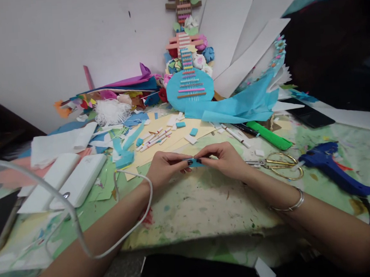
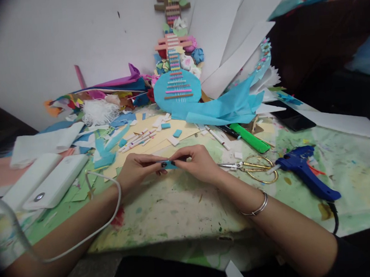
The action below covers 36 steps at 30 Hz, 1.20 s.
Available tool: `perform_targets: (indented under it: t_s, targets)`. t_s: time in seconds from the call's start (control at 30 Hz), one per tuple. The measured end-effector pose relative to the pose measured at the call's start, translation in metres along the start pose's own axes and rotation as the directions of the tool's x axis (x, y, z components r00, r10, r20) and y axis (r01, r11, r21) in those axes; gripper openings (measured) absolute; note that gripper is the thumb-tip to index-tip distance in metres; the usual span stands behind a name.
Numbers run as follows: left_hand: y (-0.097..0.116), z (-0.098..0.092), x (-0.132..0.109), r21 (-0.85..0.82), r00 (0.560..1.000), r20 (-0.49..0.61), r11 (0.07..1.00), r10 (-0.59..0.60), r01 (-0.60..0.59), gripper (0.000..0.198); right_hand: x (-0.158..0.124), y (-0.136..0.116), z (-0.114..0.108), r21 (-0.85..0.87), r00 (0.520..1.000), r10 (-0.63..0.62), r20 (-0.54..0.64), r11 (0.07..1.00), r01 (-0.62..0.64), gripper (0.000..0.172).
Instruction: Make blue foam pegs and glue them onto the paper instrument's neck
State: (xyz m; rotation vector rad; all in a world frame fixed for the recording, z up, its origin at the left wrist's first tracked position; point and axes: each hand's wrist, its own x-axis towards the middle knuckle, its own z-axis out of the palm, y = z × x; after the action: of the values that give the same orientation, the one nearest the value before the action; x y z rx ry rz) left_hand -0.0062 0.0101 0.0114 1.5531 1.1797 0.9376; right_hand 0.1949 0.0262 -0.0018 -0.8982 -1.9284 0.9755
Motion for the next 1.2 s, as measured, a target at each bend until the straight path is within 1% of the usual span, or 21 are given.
perform_targets:
  t_s: [0.17, 0.33, 0.43, 0.57, 0.7, 0.9, 1.03, 1.1, 1.2]
  targets:
    - [-0.0014, 0.0015, 0.0016, -0.076, 1.0, -0.023, 0.997, -0.02, 0.018, 0.02, 0.0004, -0.0006, 0.0004, 0.006, 1.0, 0.021, -0.004, 1.0, -0.021, 0.013]
    - [-0.003, 0.0026, 0.0018, -0.086, 1.0, -0.026, 0.996, -0.009, 0.006, 0.018, 0.0, -0.0022, 0.0017, -0.003, 0.999, 0.036, -0.008, 0.999, -0.036, 0.014]
    - [-0.0031, 0.0034, 0.0007, -0.095, 1.0, -0.004, 0.995, -0.016, 0.016, 0.017, -0.0002, -0.0026, 0.0032, 0.047, 0.998, 0.062, 0.013, 0.997, -0.062, 0.015]
    - [-0.0019, 0.004, -0.0006, -0.084, 1.0, 0.006, 0.996, -0.017, 0.017, 0.015, -0.0002, -0.0023, 0.0044, 0.144, 0.99, 0.13, 0.057, 0.98, -0.137, 0.017]
    - [-0.0021, 0.0038, -0.0004, -0.077, 1.0, 0.011, 0.997, 0.005, -0.004, 0.016, -0.0003, -0.004, 0.0043, 0.168, 0.987, 0.152, 0.059, 0.973, -0.16, 0.016]
    - [-0.0067, 0.0036, -0.0008, -0.009, 0.998, 0.044, 0.999, 0.048, -0.048, 0.014, -0.001, -0.0089, 0.0045, 0.134, 0.99, 0.112, 0.08, 0.983, -0.122, 0.016]
    - [-0.0077, 0.0053, -0.0018, 0.041, 0.994, 0.051, 0.995, 0.094, -0.096, 0.013, -0.0014, -0.0096, 0.0054, 0.098, 0.996, 0.07, 0.055, 0.992, -0.075, 0.015]
    - [-0.007, 0.0065, -0.002, 0.014, 0.993, 0.044, 0.993, 0.113, -0.114, 0.02, -0.0017, -0.0094, 0.0064, 0.1, 0.998, 0.046, 0.042, 0.994, -0.05, 0.014]
    - [-0.0059, 0.0078, -0.0018, -0.062, 0.994, 0.039, 0.993, 0.101, -0.098, 0.035, -0.0024, -0.0093, 0.008, 0.12, 0.999, 0.018, 0.046, 0.992, -0.024, 0.011]
